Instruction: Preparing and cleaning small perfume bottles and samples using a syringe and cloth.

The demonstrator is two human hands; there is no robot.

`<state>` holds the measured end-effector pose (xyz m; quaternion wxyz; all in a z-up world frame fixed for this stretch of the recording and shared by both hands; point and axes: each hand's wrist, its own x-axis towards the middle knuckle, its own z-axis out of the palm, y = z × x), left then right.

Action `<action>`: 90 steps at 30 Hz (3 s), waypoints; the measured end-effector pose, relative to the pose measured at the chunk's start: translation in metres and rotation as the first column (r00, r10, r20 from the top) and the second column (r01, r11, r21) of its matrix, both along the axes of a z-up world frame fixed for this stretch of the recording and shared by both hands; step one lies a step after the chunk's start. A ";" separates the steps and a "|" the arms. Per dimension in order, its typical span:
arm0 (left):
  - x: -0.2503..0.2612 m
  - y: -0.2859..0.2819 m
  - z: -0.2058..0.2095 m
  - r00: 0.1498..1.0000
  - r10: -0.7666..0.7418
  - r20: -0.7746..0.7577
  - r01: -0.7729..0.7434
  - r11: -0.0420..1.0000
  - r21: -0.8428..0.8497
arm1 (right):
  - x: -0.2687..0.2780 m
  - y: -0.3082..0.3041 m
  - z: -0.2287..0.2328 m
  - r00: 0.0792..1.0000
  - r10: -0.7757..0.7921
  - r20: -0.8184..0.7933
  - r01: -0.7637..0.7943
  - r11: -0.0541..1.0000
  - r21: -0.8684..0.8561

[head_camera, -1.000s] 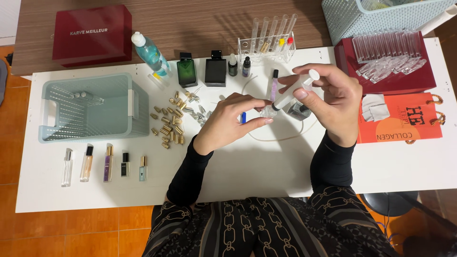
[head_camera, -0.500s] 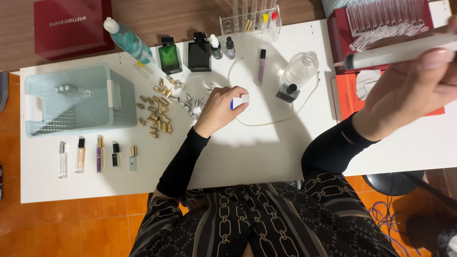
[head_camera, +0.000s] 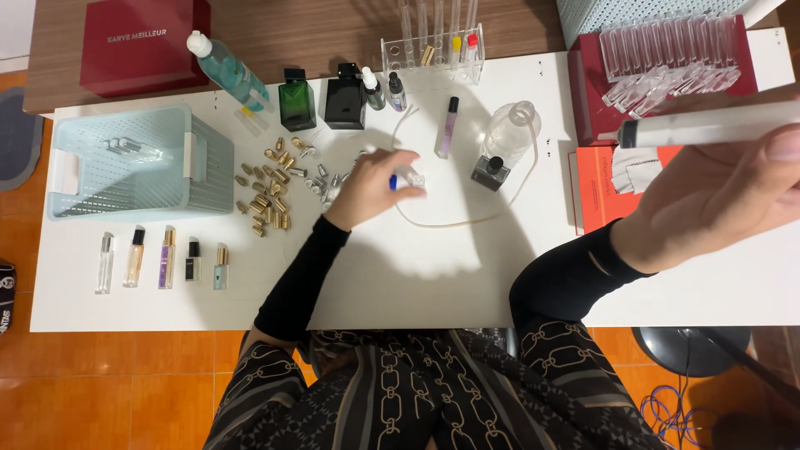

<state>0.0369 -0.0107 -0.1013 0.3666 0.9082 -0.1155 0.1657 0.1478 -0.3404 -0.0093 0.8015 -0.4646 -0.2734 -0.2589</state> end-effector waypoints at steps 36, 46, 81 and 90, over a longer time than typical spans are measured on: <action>-0.004 0.018 0.054 0.976 0.205 0.077 -0.210 0.976 0.058 | -0.045 0.053 0.010 0.987 0.044 0.153 -0.021 0.989 -0.149; -0.032 0.025 0.104 0.999 0.009 -0.045 -0.017 0.984 -0.178 | -0.048 0.062 0.011 0.991 0.091 0.096 -0.081 0.992 -0.102; -0.084 0.017 0.144 0.995 -0.020 0.100 0.020 1.000 0.006 | -0.034 0.025 -0.009 0.979 -0.074 0.188 0.131 0.940 -0.315; -0.095 0.031 0.148 0.987 0.006 0.162 0.013 0.993 -0.117 | -0.063 0.068 0.003 0.987 -0.034 0.156 0.061 0.983 -0.170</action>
